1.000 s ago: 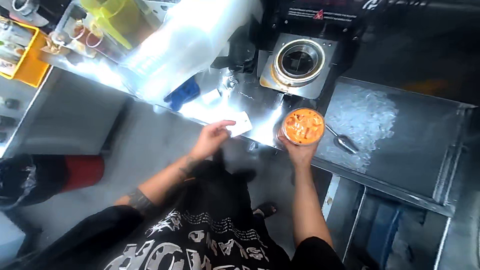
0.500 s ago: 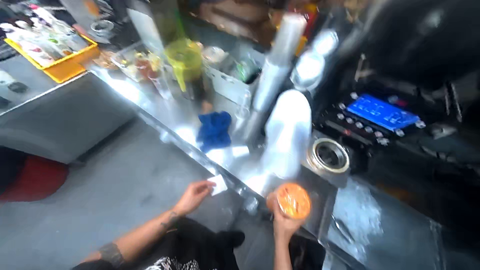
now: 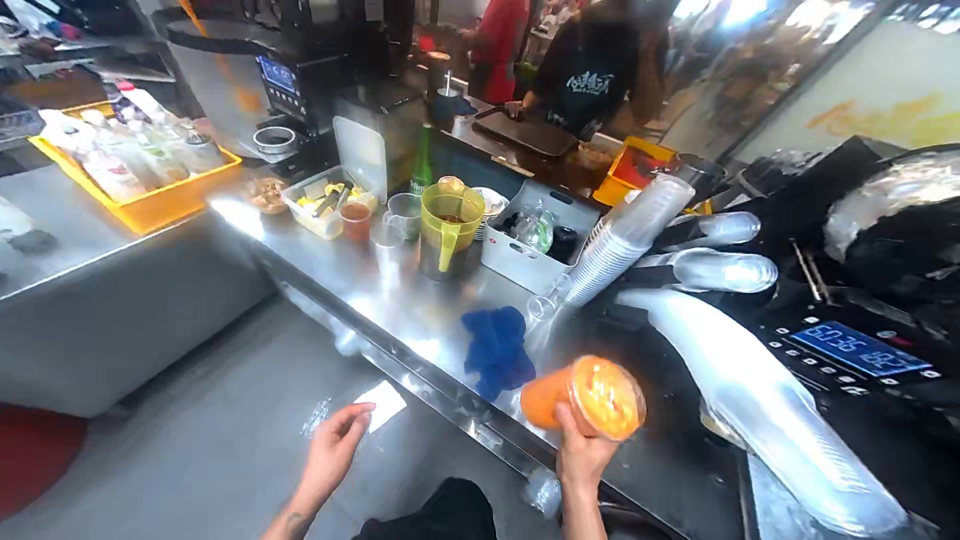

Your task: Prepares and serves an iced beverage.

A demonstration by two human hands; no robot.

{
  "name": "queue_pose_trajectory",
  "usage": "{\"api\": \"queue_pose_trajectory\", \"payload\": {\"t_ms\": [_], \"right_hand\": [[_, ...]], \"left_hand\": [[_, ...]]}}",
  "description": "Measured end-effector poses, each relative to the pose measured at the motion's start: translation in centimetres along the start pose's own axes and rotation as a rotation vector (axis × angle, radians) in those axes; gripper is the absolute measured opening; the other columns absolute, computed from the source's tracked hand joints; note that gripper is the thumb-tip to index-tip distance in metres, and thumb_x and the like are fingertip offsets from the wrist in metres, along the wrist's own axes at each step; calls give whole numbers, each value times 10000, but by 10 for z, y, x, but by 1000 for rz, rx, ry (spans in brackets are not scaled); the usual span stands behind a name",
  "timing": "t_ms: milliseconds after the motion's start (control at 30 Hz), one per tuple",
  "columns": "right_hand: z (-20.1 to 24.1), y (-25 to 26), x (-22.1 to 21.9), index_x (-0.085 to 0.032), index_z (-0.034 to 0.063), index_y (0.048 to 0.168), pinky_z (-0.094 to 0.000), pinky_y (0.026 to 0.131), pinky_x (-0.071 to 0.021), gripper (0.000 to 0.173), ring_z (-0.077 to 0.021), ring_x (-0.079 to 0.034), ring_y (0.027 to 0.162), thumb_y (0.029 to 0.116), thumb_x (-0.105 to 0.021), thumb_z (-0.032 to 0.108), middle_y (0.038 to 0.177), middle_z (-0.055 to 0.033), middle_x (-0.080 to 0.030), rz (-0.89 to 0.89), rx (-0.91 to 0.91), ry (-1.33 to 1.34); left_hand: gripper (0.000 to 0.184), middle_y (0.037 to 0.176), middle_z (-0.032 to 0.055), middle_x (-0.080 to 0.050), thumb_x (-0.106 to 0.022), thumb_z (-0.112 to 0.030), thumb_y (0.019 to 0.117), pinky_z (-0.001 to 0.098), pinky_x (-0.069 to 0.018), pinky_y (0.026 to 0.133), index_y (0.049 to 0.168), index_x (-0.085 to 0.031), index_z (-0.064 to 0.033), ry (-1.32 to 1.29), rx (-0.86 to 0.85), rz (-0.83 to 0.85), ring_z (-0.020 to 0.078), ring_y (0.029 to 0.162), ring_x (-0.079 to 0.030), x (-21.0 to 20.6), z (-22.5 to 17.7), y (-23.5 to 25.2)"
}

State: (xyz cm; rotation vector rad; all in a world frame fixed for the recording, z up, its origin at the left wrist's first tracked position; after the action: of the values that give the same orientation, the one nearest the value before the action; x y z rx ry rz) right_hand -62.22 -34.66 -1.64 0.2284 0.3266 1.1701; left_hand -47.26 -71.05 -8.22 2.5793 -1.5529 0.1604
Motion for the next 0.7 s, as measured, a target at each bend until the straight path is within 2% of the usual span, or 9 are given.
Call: {"api": "queue_pose_trajectory", "payload": {"t_ms": [133,267,433,500,600,700], "right_hand": [[20,72,-69,-347,-95,1420,-358,1012,-574,1041,-175,-659,1160,605,-932,183,1271,-155,-631,85,151,-36],[15,166,-144,-322,-109,1438,-397,1017,-577,1065,-231,-665,1162,628,-945,188,1288,-196,-619,152,254,9],[-9,306,-246,-359,-36,1470,-408,1005,-575,1020,-211,-649,1184,675,-941,230,1304,-167,-618,134,256,-15],[-24,358,-280,-338,2,1504,-418,1014,-566,1036,-212,-638,1200,700,-941,255,1337,-162,-601,127,230,-45],[-53,430,-328,-280,16,1536,-445,1035,-549,1078,-241,-619,1232,717,-938,260,1384,-188,-565,120,177,-50],[-84,488,-368,-270,-34,1522,-405,1054,-545,1102,-235,-616,1237,691,-945,229,1378,-212,-562,84,195,-14]], "left_hand": [[218,959,10,-762,-605,-143,983,220,-594,766,1105,-746,-30,-56,-142,-82,41,818,-703,25,-30,56],[182,971,-56,-762,-611,-79,987,203,-593,773,1107,-744,-47,-75,-281,-82,0,823,-696,51,-61,116],[162,939,-139,-728,-629,-41,971,182,-583,762,1107,-711,-73,71,-316,-233,-56,808,-664,84,-96,200],[191,943,-114,-711,-637,-33,965,179,-572,753,1151,-682,-32,135,-339,-255,-52,801,-646,86,-117,247],[303,928,-30,-667,-652,-82,957,187,-549,710,1235,-614,34,299,-375,-184,-25,750,-607,70,-156,340],[335,1018,81,-694,-651,-207,969,296,-569,800,1226,-651,9,453,-433,-13,73,848,-644,35,-184,438]]}}
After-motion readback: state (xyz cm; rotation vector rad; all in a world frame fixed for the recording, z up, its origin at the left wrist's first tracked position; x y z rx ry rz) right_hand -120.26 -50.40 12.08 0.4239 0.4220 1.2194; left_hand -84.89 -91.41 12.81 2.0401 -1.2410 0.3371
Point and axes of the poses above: each hand's wrist, its own y-axis towards the middle knuckle, its own x-axis out of the back of the hand, z = x × y, the point moved 3 cm from there along y, towards the middle knuckle
